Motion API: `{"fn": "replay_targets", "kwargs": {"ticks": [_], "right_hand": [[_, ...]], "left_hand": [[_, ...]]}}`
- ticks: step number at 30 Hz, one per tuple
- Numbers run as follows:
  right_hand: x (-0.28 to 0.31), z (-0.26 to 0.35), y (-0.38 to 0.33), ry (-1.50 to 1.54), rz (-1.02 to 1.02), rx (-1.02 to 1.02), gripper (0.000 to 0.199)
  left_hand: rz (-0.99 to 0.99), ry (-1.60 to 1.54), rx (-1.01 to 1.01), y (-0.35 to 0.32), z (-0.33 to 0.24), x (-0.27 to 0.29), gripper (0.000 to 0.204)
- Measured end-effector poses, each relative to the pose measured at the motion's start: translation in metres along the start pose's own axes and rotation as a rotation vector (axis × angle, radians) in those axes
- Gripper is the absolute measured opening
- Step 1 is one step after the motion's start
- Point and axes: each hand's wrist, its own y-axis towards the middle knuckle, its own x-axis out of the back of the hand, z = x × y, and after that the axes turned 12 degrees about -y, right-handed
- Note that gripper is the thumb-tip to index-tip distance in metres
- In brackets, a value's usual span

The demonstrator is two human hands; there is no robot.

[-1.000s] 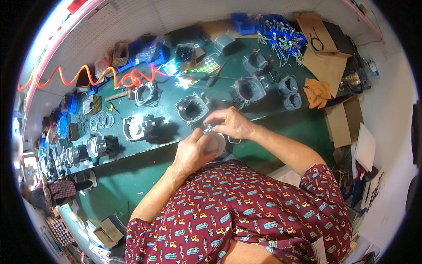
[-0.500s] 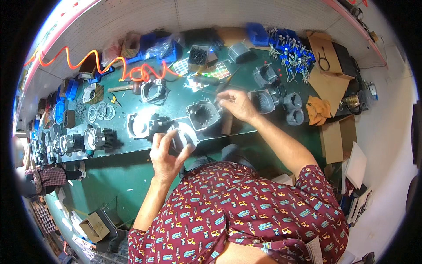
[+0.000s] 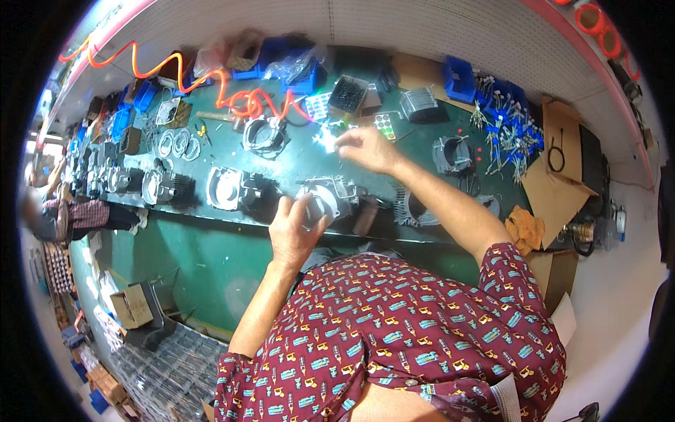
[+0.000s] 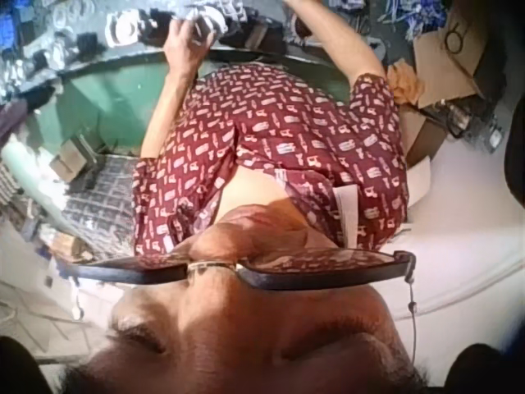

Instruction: The person assembles small electrical components on a workbench. They place circular white parts into metal housings, then use a cordless drill to fasten screws. The person repeats this process for several units, moving finished assemblies aside.

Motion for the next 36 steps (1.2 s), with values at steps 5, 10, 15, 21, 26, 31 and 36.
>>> {"fn": "replay_targets", "kwargs": {"ticks": [5,10,15,21,26,31,36], "right_hand": [[0.007,-0.004,0.016,-0.081,0.126,0.15,0.032],[-0.002,-0.004,0.029,-0.174,0.26,0.313,0.035],[-0.013,-0.004,0.038,-0.172,0.381,0.31,0.035],[-0.028,-0.008,0.045,-0.219,0.467,0.317,0.038],[-0.038,-0.01,0.05,-0.251,0.516,0.371,0.04],[-0.043,-0.007,0.055,-0.266,0.543,0.434,0.038],[-0.04,-0.009,0.061,-0.288,0.587,0.406,0.034]], "left_hand": [[0.03,0.118,0.045,0.004,-0.001,-0.022,0.05],[0.082,0.17,0.134,0.007,0.002,-0.036,0.047],[0.103,0.181,0.164,0.013,0.001,-0.043,0.047],[0.136,0.181,0.22,0.017,0.004,-0.046,0.049],[0.156,0.166,0.215,0.018,0.008,-0.045,0.051],[0.142,0.148,0.235,0.021,0.009,-0.047,0.052],[0.173,0.154,0.234,0.023,0.011,-0.048,0.052]]}}
